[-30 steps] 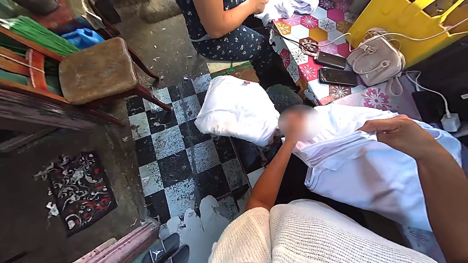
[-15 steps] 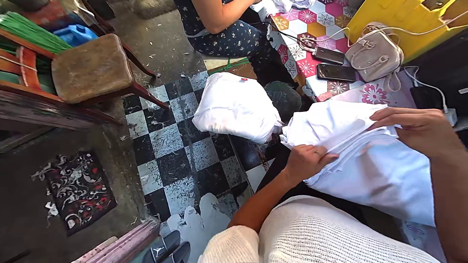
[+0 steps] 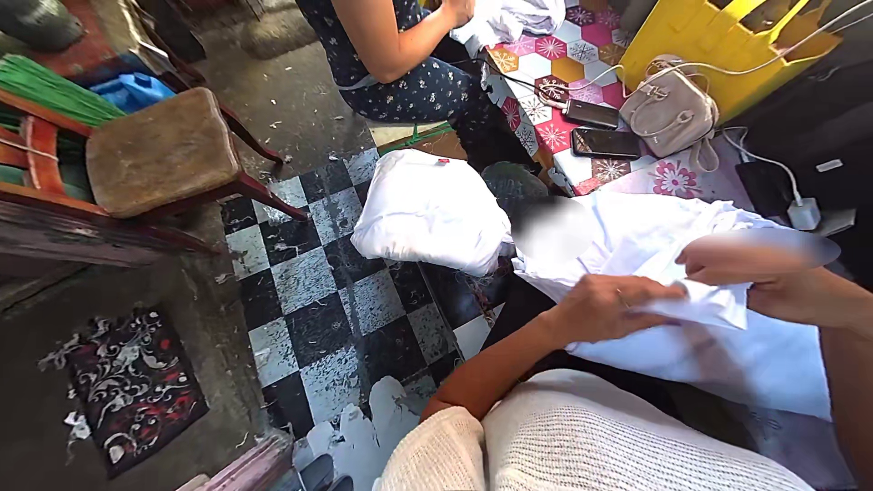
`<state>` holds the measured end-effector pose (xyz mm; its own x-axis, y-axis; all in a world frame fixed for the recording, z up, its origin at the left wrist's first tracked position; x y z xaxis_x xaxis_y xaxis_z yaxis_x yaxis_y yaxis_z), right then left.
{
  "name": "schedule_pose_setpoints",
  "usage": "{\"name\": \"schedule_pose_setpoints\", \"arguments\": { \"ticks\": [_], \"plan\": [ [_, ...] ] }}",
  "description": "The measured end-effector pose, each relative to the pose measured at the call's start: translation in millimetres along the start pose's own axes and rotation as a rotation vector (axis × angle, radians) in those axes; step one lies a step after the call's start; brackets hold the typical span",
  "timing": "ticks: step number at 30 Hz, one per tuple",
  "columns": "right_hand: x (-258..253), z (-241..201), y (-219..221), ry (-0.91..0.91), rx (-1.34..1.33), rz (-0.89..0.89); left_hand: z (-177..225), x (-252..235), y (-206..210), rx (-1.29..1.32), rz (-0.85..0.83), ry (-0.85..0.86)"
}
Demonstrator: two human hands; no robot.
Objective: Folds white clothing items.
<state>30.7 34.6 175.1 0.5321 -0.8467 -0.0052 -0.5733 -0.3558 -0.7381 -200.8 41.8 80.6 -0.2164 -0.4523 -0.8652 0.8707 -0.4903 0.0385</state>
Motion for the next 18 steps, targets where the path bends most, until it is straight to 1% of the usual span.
{"name": "schedule_pose_setpoints", "arguments": {
  "ticks": [1, 2, 3, 4, 5, 6, 7, 8, 10, 14, 16, 18],
  "plan": [
    [4.7, -1.9, -0.9, -0.024, -0.004, 0.002, -13.3, 1.6, -8.7, 0.014, 0.091, -0.192],
    [8.2, -3.0, -2.3, -0.036, -0.004, 0.019, -34.9, 4.6, -19.7, -0.082, 0.153, -0.412],
    [10.7, -3.4, -3.4, -0.039, -0.018, 0.038, -64.7, 9.3, -30.5, -0.223, 0.146, -0.628],
    [11.4, -3.2, -3.4, -0.036, -0.041, 0.056, -97.2, 16.3, -38.5, -0.344, 0.095, -0.810],
    [10.2, -1.7, -3.0, -0.031, -0.056, 0.064, -126.3, 23.6, -42.6, -0.378, 0.025, -0.980],
    [7.5, 0.6, -2.3, -0.026, -0.067, 0.062, -150.1, 29.9, -42.5, -0.360, -0.038, -1.109],
    [3.9, 3.2, -1.7, -0.020, -0.071, 0.052, -167.6, 35.0, -39.6, -0.320, -0.066, -1.178],
    [-0.9, 5.3, -1.1, -0.015, -0.070, 0.048, -178.2, 37.5, -36.1, -0.278, -0.037, -1.196],
    [-12.1, 7.5, -1.7, 0.004, -0.040, 0.046, -183.7, 35.7, -34.3, -0.272, 0.092, -1.135],
    [-37.7, 16.1, -3.9, 0.058, 0.058, 0.030, -159.4, 26.2, -36.4, -0.326, 0.355, -0.854],
    [-53.9, 22.4, -2.8, 0.056, 0.090, -0.007, -146.7, 28.9, -33.6, -0.209, 0.465, -0.684],
    [-70.1, 29.5, -0.6, 0.062, 0.131, -0.022, -130.2, 28.9, -30.9, 0.014, 0.495, -0.531]
  ]
}}
Point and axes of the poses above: each hand's wrist, its own x-axis away from the middle knuckle, its own y-axis out of the palm, z = x × y, the point moved 1 cm from there along -x, towards the middle knuckle, and after that the axes turned 14 degrees about y, right-handed, at the moved point
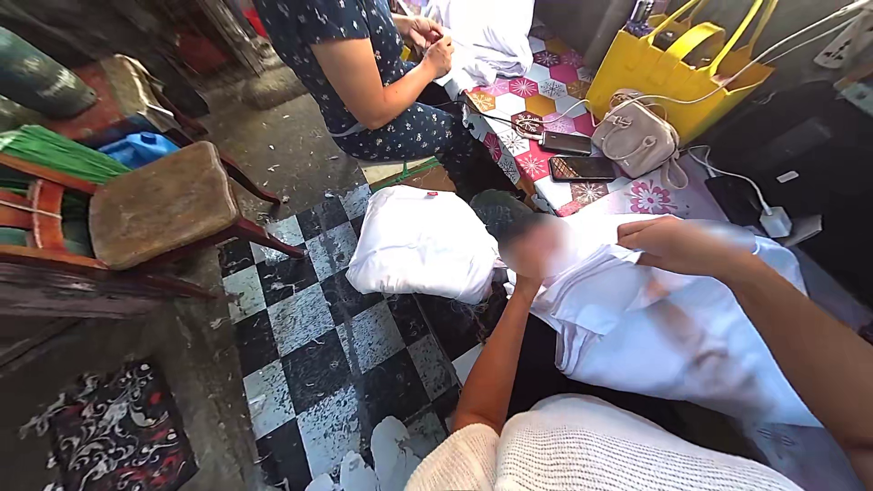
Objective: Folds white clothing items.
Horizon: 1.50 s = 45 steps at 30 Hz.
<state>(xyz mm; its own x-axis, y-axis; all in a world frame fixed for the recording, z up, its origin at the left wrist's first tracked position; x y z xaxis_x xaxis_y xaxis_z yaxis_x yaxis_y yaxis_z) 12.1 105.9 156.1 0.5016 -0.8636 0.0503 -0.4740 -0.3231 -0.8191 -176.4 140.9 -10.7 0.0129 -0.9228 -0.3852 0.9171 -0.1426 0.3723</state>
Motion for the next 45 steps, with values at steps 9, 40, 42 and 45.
{"name": "schedule_pose_setpoints", "arguments": {
  "ticks": [9, 40, 42, 45],
  "plan": [
    [-14.8, 15.7, -6.4, -0.013, 0.044, 0.005, 39.9, 25.9, 20.0, 0.295, -0.253, 0.366],
    [-45.8, 17.6, 40.6, 0.381, -0.147, 0.036, 42.9, 0.0, -15.0, -0.080, -0.388, 0.054],
    [-55.6, 21.3, 40.0, 0.344, -0.128, -0.029, 39.1, -5.4, -24.8, 0.067, -0.413, 0.036],
    [-60.6, 23.6, 40.9, 0.172, -0.046, -0.074, 23.4, -9.2, -48.2, 0.144, -0.369, -0.137]
  ]
}}
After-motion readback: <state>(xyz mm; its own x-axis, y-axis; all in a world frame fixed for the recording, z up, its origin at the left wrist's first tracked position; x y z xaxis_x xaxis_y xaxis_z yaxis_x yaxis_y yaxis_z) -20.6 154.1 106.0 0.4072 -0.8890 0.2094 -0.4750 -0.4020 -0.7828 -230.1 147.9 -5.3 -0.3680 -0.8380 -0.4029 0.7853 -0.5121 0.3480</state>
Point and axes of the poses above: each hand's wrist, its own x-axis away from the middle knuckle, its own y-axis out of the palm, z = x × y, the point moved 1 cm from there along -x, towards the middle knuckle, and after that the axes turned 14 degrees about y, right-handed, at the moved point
